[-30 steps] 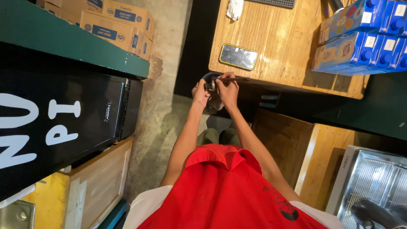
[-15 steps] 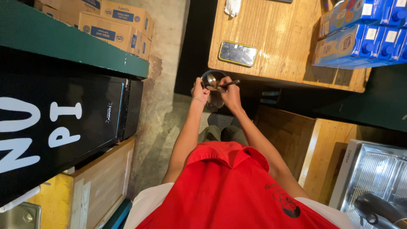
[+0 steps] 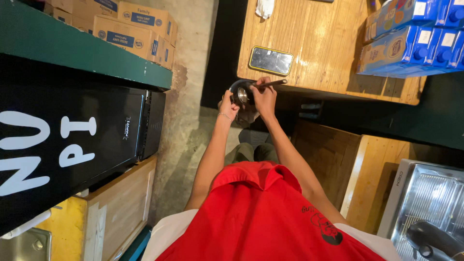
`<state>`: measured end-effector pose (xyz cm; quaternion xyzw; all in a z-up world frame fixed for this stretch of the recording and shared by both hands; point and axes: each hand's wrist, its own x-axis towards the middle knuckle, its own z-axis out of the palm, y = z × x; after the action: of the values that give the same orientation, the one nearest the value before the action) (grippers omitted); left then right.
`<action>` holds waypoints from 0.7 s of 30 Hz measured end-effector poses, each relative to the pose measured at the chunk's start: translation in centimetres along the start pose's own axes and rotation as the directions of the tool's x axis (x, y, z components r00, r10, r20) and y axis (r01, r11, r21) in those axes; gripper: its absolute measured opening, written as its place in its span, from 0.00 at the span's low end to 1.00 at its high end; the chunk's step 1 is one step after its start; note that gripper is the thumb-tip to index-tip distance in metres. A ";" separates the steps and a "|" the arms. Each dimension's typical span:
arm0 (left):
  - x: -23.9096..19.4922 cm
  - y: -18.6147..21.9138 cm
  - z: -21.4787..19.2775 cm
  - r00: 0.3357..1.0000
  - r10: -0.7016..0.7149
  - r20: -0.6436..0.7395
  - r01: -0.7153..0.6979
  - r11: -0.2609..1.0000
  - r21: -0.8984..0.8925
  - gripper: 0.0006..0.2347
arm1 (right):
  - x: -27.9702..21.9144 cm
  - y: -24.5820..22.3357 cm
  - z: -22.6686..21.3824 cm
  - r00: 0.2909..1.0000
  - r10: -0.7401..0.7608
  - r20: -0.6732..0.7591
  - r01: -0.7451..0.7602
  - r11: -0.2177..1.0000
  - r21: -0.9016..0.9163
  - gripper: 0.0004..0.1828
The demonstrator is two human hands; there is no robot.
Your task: The person prepares espresso by dosing ground coffee into a portafilter, tamping the grounds, and locking the portafilter into the espresso machine. The person repeats this process multiple times, cleaning the portafilter between cycles.
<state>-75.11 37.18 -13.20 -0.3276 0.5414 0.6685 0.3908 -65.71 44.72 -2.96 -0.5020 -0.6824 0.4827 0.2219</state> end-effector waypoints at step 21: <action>-2.4 0.4 0.8 0.998 -0.016 0.066 0.016 1.000 -0.002 0.09 | -1.1 0.9 -0.6 0.998 0.056 0.017 -0.058 0.987 0.150 0.12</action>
<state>-74.32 37.51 -10.79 -0.3102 0.5246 0.6764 0.4135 -64.34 44.00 -3.29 -0.4999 -0.6310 0.5422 0.2409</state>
